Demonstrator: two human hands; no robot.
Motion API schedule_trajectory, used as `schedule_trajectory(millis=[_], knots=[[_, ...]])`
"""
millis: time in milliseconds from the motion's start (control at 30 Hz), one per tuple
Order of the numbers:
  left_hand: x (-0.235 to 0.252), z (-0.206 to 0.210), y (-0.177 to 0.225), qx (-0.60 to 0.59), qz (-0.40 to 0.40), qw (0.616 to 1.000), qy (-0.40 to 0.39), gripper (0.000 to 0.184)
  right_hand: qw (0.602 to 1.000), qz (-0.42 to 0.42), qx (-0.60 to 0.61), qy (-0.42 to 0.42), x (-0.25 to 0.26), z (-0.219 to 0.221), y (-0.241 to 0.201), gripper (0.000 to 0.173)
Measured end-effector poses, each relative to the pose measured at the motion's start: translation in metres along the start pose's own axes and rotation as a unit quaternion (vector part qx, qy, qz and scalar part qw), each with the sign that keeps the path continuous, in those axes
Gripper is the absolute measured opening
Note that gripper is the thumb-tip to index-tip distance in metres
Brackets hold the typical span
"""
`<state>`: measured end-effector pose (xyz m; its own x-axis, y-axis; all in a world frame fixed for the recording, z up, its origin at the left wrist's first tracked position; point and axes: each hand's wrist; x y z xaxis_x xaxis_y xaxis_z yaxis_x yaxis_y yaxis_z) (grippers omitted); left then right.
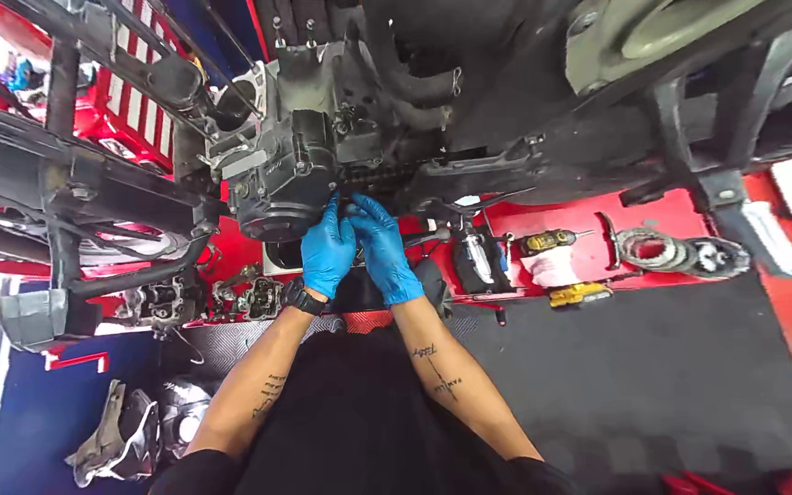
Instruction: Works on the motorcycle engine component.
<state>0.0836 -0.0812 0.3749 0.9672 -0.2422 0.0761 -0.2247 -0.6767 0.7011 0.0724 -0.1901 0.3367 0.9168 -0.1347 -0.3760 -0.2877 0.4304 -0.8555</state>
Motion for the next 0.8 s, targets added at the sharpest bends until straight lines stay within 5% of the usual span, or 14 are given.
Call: schedule_trajectory(millis=[800], knots=[[0.0037, 0.0048, 0.0043, -0.089, -0.04, 0.995, -0.017, 0.046, 0.998, -0.011, -0.055, 0.038, -0.0036, 0.0008, -0.0039, 0.038]])
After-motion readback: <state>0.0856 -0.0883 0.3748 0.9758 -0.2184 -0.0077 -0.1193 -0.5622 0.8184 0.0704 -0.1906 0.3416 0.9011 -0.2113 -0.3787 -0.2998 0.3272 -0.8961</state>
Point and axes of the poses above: each hand's wrist, its own x-axis towards the middle knuckle, its own z-axis out of the palm, y = z × x, and after that the axes turned 11 degrees about z, right-handed
